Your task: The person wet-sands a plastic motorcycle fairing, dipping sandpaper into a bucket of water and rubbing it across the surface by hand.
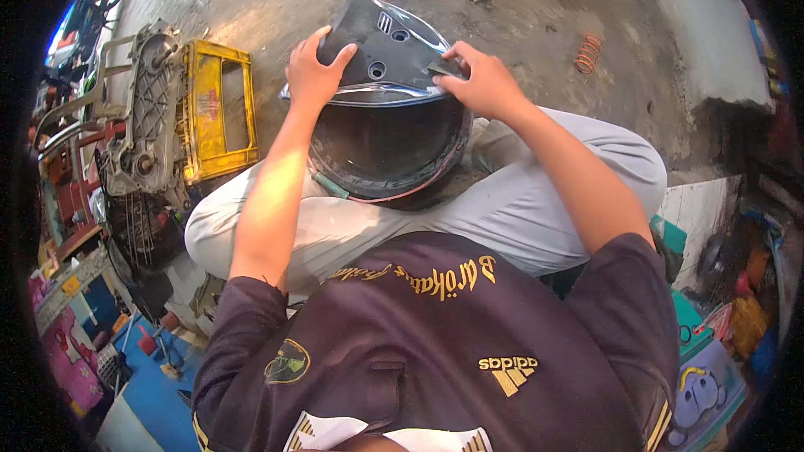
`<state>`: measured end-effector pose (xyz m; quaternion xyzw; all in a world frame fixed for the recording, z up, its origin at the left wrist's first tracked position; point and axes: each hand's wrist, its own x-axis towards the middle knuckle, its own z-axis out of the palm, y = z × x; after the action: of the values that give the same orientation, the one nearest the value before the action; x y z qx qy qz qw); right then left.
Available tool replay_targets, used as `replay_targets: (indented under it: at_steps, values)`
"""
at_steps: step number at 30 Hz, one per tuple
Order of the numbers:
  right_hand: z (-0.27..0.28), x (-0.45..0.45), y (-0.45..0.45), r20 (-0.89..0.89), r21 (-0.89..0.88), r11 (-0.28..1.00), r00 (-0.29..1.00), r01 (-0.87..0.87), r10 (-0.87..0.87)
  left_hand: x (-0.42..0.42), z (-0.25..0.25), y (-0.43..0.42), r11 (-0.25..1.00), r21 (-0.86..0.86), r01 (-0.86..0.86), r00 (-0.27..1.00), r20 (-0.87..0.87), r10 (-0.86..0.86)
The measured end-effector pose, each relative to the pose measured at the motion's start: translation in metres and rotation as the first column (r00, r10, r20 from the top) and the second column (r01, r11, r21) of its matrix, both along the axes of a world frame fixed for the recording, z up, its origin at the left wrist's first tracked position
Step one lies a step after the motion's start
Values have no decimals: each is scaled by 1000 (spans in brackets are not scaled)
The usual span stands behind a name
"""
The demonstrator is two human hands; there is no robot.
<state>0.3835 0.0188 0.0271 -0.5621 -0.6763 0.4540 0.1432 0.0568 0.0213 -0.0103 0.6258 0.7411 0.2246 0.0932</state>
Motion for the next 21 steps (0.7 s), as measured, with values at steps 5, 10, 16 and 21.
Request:
replay_targets:
  at_steps: [5,10,16,21]
  values:
    - [13,-23,-41,-64,-153,988,997,38,-49,-27,22,10,968,98,232,973,-9,-232]
    - [-8,-54,-101,-237,-278,944,940,178,-247,-41,28,7,889,31,458,889,-47,-456]
    - [-21,-80,-137,-236,-288,924,917,251,-323,-39,8,-9,863,78,499,866,-78,-494]
    - [-27,-86,-142,-236,-256,931,918,259,-320,-32,1,-1,827,174,535,844,-75,-531]
